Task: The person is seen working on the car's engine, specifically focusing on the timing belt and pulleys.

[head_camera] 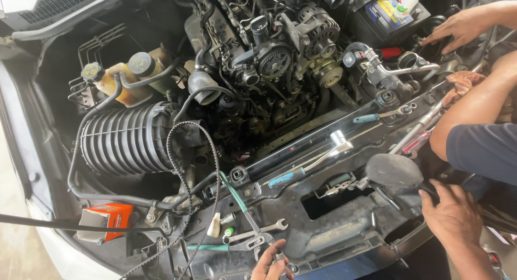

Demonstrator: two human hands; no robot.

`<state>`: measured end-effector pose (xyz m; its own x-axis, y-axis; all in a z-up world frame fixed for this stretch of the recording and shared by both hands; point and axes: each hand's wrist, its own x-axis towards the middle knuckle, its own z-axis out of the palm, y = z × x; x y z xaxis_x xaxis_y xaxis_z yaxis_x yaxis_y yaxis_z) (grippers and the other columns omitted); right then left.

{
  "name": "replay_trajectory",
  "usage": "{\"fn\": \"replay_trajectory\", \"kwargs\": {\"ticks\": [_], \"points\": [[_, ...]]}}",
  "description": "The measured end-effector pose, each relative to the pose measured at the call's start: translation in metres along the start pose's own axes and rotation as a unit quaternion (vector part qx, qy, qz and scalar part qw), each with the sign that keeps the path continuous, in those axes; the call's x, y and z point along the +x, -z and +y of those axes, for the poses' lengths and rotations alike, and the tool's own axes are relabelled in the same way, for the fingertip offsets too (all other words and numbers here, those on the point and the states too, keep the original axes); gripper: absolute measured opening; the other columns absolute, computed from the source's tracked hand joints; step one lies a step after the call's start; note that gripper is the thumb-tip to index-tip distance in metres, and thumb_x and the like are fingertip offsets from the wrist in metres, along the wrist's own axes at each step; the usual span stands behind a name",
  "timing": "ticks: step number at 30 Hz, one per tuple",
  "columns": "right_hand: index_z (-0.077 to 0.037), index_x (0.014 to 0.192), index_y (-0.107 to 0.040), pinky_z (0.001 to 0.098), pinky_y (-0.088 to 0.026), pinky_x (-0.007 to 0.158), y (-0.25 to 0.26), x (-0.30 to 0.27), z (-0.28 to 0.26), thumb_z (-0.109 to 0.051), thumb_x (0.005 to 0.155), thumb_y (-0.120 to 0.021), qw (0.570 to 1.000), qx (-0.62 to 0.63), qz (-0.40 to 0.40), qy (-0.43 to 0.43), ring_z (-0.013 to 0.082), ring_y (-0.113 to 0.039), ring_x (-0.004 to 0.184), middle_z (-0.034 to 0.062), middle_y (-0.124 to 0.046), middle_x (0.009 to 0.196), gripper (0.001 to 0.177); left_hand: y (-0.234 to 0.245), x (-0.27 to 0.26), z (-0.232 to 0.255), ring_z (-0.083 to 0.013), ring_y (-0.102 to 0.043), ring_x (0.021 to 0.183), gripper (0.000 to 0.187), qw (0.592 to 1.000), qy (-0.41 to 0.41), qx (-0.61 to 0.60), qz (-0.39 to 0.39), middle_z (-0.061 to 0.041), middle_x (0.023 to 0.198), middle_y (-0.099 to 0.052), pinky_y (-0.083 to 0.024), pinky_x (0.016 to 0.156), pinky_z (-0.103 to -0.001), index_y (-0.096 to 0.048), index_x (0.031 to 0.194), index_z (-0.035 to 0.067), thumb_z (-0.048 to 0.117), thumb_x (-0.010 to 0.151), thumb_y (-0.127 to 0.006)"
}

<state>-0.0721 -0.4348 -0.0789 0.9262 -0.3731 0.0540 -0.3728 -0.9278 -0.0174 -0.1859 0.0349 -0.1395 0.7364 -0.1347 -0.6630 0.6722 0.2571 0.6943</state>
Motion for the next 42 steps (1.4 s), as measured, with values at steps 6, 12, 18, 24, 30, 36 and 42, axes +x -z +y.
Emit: {"fn": "replay_trajectory", "kwargs": {"ticks": [6,12,18,24,30,36,42], "points": [[-0.025,0.136,-0.069,0.0473,-0.046,0.109,0.002,-0.006,0.005,-0.051,0.094,-0.067,1.000,0.002,0.025,0.016,0.0272,-0.060,0.125,0.0034,-0.066,0.126,0.050,-0.026,-0.006,0.013,-0.0246,-0.072,0.065,0.062,0.999,-0.022,-0.024,0.029,-0.014,0.087,-0.066,-0.059,0.071,-0.036,-0.051,0.144,0.000,-0.002,0.082,-0.051],[-0.012,0.130,-0.066,0.0373,-0.044,0.097,-0.024,-0.034,0.023,-0.034,0.101,-0.075,0.965,0.061,0.204,0.153,0.0255,-0.057,0.111,0.0056,-0.059,0.122,0.037,-0.036,-0.059,0.045,-0.0222,-0.071,0.080,0.056,0.959,-0.088,0.229,0.141,-0.010,0.092,-0.070,-0.055,0.077,-0.034,-0.062,0.136,0.013,0.001,0.081,-0.062],[-0.009,0.123,-0.069,0.0372,-0.044,0.094,0.002,-0.070,-0.024,-0.026,0.096,-0.077,0.941,0.156,0.193,0.229,0.0254,-0.059,0.106,0.0060,-0.062,0.114,0.033,-0.001,-0.099,0.093,-0.0273,-0.069,0.097,0.044,0.764,-0.213,0.527,0.305,-0.008,0.105,-0.070,-0.055,0.083,-0.038,-0.076,0.113,0.022,0.004,0.073,-0.074],[-0.006,0.111,-0.070,0.0446,-0.047,0.091,0.059,-0.078,-0.071,-0.021,0.078,-0.079,0.920,0.261,0.122,0.265,0.0287,-0.064,0.100,0.0079,-0.068,0.105,0.037,0.009,-0.064,0.056,-0.0188,-0.074,0.082,0.042,0.840,-0.207,0.396,0.307,-0.005,0.088,-0.074,-0.059,0.078,-0.033,-0.083,0.103,0.021,0.015,0.062,-0.090],[-0.010,0.142,-0.051,0.0387,-0.050,0.097,0.084,-0.099,-0.109,-0.020,0.077,-0.089,0.777,0.466,-0.320,0.277,0.0203,-0.065,0.112,0.0101,-0.064,0.132,0.076,-0.142,-0.053,0.108,-0.0204,-0.077,0.086,0.047,0.876,-0.157,0.447,0.090,-0.006,0.091,-0.079,-0.059,0.080,-0.035,-0.081,0.104,0.016,0.037,0.064,-0.094],[-0.027,0.159,-0.037,0.0300,-0.054,0.101,0.056,-0.097,-0.100,-0.013,0.087,-0.071,0.741,0.462,-0.475,0.110,0.0152,-0.070,0.109,0.0054,-0.066,0.120,0.081,-0.188,-0.023,0.129,-0.0284,-0.076,0.091,0.035,0.882,-0.148,0.441,-0.077,-0.012,0.095,-0.078,-0.059,0.084,-0.039,-0.078,0.101,0.009,0.039,0.083,-0.080],[-0.021,0.163,-0.036,0.0365,-0.050,0.102,0.022,-0.101,-0.054,-0.015,0.097,-0.068,0.785,0.405,-0.468,0.026,0.0290,-0.061,0.114,0.0181,-0.061,0.123,0.074,-0.168,0.023,0.114,-0.0319,-0.059,0.125,0.046,0.804,-0.208,0.549,-0.097,-0.015,0.129,-0.065,-0.042,0.106,-0.048,-0.065,0.129,0.009,0.036,0.092,-0.068]]}}
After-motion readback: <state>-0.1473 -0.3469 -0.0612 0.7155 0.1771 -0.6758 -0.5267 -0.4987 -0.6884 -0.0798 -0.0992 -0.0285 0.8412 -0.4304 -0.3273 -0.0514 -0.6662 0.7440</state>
